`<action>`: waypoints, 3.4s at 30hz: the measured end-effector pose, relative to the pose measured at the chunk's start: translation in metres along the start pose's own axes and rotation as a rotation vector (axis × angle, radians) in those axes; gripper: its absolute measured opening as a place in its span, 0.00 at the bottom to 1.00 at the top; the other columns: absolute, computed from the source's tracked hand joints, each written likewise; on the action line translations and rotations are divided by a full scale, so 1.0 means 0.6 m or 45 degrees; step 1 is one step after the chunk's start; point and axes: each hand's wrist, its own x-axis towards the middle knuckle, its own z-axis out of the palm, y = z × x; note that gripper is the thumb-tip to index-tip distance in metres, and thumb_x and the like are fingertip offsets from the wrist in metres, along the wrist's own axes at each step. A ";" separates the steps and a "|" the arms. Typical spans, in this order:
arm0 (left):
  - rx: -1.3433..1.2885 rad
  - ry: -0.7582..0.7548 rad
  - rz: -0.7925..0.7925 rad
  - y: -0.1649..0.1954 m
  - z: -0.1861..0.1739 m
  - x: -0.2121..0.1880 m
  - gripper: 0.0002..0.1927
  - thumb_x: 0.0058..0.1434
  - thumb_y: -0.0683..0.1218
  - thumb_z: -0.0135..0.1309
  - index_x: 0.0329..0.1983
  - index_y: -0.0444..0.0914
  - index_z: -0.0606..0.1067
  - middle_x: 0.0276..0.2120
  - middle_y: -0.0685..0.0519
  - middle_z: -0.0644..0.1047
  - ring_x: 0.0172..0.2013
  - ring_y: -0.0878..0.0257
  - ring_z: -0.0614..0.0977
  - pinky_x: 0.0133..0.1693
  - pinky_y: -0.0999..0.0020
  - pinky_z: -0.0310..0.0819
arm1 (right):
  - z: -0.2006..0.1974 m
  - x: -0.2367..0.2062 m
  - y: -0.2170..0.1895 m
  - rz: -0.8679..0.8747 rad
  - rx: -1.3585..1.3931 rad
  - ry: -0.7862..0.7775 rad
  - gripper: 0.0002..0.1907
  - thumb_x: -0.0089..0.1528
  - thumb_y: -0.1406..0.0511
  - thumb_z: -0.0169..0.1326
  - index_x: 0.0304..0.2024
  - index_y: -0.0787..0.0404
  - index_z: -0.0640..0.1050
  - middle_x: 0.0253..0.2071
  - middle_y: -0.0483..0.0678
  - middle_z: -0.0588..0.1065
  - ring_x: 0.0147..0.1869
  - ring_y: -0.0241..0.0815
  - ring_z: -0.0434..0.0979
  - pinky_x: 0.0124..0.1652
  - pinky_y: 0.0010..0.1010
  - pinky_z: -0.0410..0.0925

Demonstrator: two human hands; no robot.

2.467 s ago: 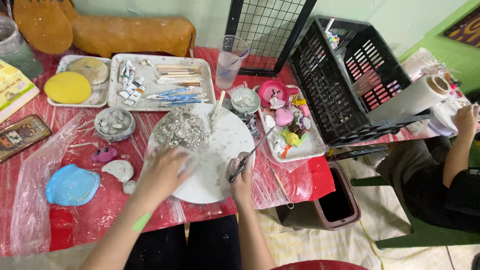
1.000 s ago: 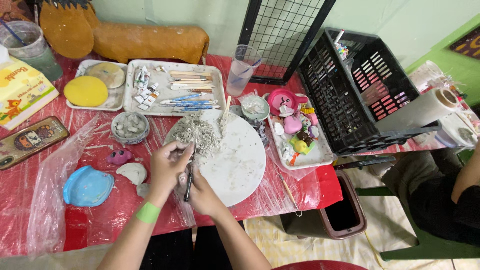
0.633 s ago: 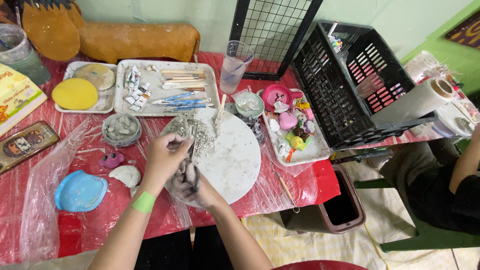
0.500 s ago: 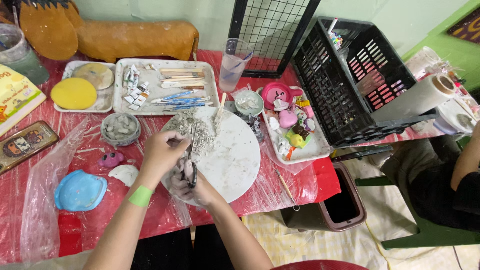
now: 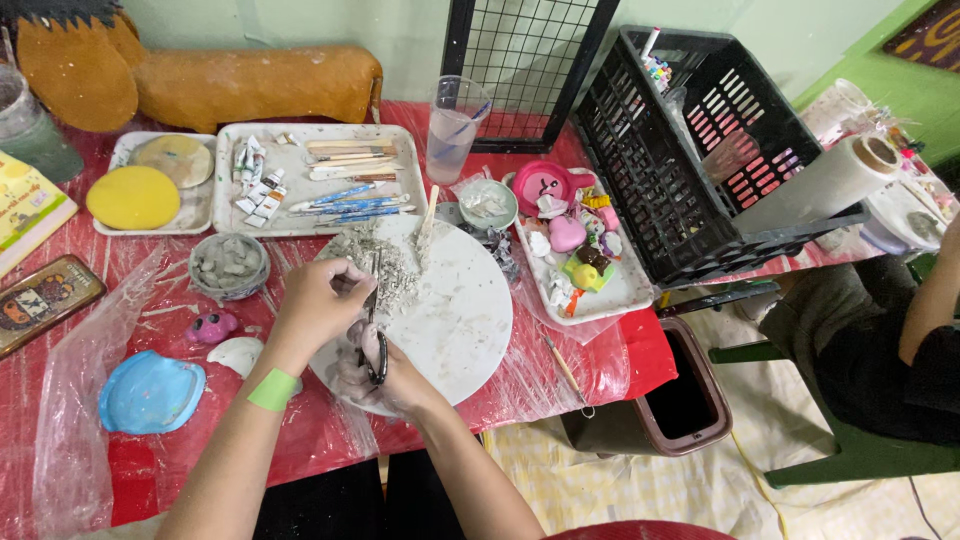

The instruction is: The person breaks apart lumps of dried gray clay on a white plate and gathers the pieces into a pile. They then use scissors to cut the clay pieces into smaller fragments, adding them to the pile on the plate.

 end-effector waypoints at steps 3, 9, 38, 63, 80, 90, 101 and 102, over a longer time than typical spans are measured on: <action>-0.004 -0.018 -0.014 0.003 -0.004 -0.002 0.10 0.56 0.47 0.64 0.31 0.35 0.81 0.27 0.47 0.83 0.26 0.58 0.85 0.32 0.64 0.77 | -0.003 -0.001 -0.001 -0.042 0.095 -0.186 0.32 0.63 0.32 0.45 0.42 0.48 0.60 0.27 0.35 0.51 0.27 0.29 0.48 0.24 0.21 0.43; 0.012 -0.145 0.064 0.002 -0.023 0.002 0.07 0.56 0.44 0.62 0.31 0.34 0.81 0.27 0.48 0.84 0.28 0.58 0.86 0.33 0.64 0.78 | -0.012 0.004 0.001 0.017 -0.024 -0.160 0.32 0.60 0.30 0.44 0.39 0.47 0.60 0.24 0.35 0.50 0.25 0.29 0.47 0.24 0.22 0.42; 0.320 -0.002 0.368 0.027 -0.003 -0.018 0.06 0.61 0.41 0.57 0.33 0.31 0.76 0.35 0.38 0.78 0.39 0.38 0.80 0.43 0.48 0.73 | -0.041 0.009 0.032 0.018 -0.003 0.033 0.29 0.63 0.35 0.46 0.40 0.52 0.64 0.23 0.35 0.52 0.24 0.29 0.49 0.23 0.25 0.44; 0.256 0.143 0.616 0.021 -0.010 -0.026 0.11 0.61 0.40 0.57 0.46 0.32 0.79 0.41 0.42 0.80 0.43 0.44 0.80 0.46 0.55 0.75 | -0.030 -0.001 0.024 -0.086 0.308 0.059 0.23 0.68 0.41 0.48 0.45 0.49 0.64 0.25 0.36 0.54 0.25 0.29 0.51 0.24 0.22 0.45; 0.544 -0.016 0.435 0.035 0.000 -0.036 0.11 0.60 0.34 0.52 0.45 0.32 0.78 0.39 0.43 0.79 0.45 0.47 0.82 0.47 0.56 0.77 | -0.030 0.000 0.028 -0.008 0.237 0.270 0.22 0.62 0.41 0.48 0.35 0.48 0.65 0.23 0.38 0.54 0.23 0.31 0.51 0.23 0.24 0.45; 0.429 0.046 0.407 0.034 -0.001 -0.037 0.10 0.65 0.39 0.51 0.48 0.31 0.76 0.42 0.40 0.79 0.46 0.44 0.80 0.49 0.54 0.74 | -0.026 -0.002 0.025 -0.097 0.317 0.131 0.23 0.69 0.42 0.48 0.44 0.51 0.64 0.25 0.37 0.55 0.25 0.30 0.52 0.23 0.22 0.46; 0.567 0.098 0.629 0.012 -0.001 -0.031 0.20 0.54 0.33 0.51 0.51 0.31 0.76 0.41 0.42 0.76 0.47 0.45 0.77 0.53 0.54 0.72 | -0.021 -0.003 0.020 -0.111 0.347 0.066 0.20 0.70 0.44 0.46 0.46 0.49 0.65 0.26 0.37 0.54 0.25 0.29 0.50 0.23 0.22 0.45; 0.559 0.117 0.639 0.011 0.000 -0.030 0.20 0.54 0.33 0.51 0.51 0.30 0.76 0.42 0.42 0.76 0.48 0.45 0.77 0.53 0.54 0.72 | -0.022 -0.003 0.020 -0.105 0.364 0.061 0.20 0.71 0.44 0.46 0.46 0.49 0.65 0.26 0.37 0.53 0.25 0.29 0.50 0.23 0.22 0.45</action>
